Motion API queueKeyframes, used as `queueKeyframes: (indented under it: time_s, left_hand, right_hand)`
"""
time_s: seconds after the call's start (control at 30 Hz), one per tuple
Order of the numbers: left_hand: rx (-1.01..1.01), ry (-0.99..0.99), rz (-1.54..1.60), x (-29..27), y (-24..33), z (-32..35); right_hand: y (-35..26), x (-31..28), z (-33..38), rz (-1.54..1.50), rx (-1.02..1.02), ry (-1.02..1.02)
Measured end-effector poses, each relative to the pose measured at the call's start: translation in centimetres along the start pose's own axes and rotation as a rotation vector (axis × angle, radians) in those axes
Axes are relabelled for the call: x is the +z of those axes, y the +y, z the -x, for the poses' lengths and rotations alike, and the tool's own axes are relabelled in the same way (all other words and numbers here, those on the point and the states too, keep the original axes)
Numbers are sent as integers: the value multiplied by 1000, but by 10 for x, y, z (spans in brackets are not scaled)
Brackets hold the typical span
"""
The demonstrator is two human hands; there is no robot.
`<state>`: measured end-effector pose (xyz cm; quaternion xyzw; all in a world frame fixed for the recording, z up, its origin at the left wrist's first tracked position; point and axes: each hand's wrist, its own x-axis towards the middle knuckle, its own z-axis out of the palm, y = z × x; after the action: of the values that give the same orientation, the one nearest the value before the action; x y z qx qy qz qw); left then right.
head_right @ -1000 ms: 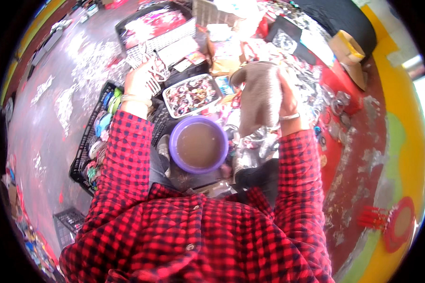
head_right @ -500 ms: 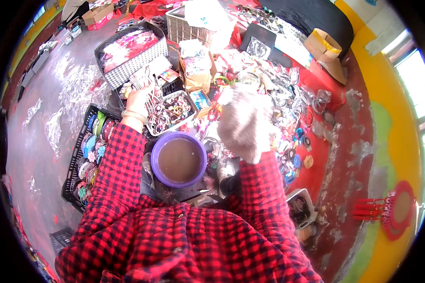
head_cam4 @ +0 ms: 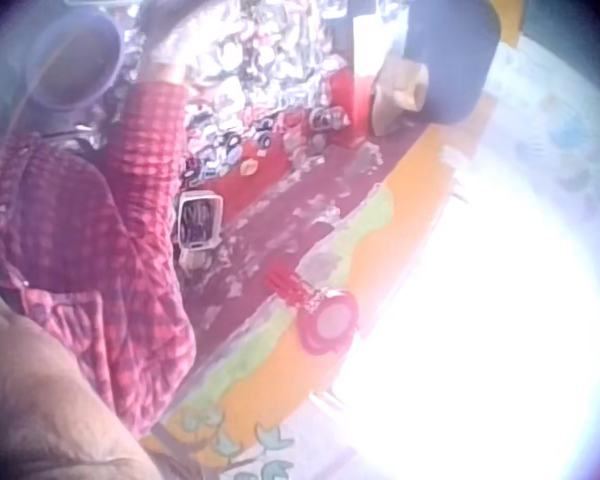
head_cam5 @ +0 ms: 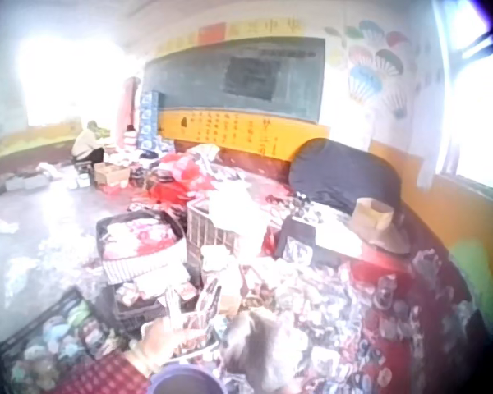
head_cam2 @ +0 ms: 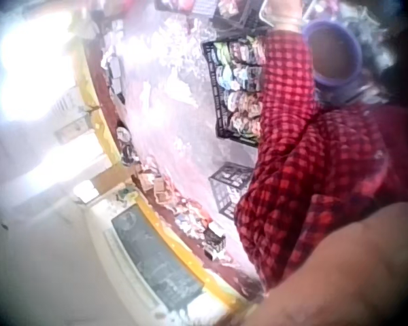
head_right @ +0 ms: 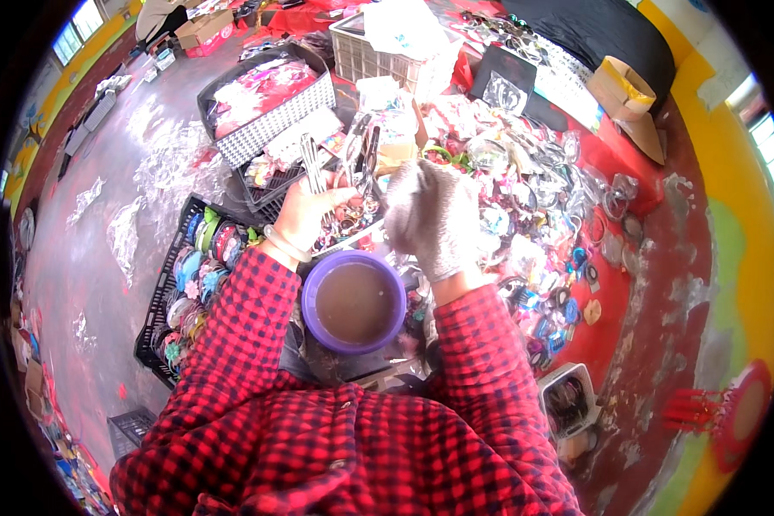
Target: The person sits on the floor and sorts through various hair accessories, including hair ties and clips, from a plastic bag. They remove items from the bag, separate them, and place them into a black crate filled with other accessories.
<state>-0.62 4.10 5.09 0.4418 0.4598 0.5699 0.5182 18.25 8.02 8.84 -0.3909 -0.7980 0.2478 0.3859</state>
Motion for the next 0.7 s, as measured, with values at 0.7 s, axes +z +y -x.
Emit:
queueKeyframes:
  time_s: [0.7]
  left_hand:
    - [75, -257, -445, 35, -24, 22]
  right_hand:
    - [40, 39, 22, -1692, 723, 182]
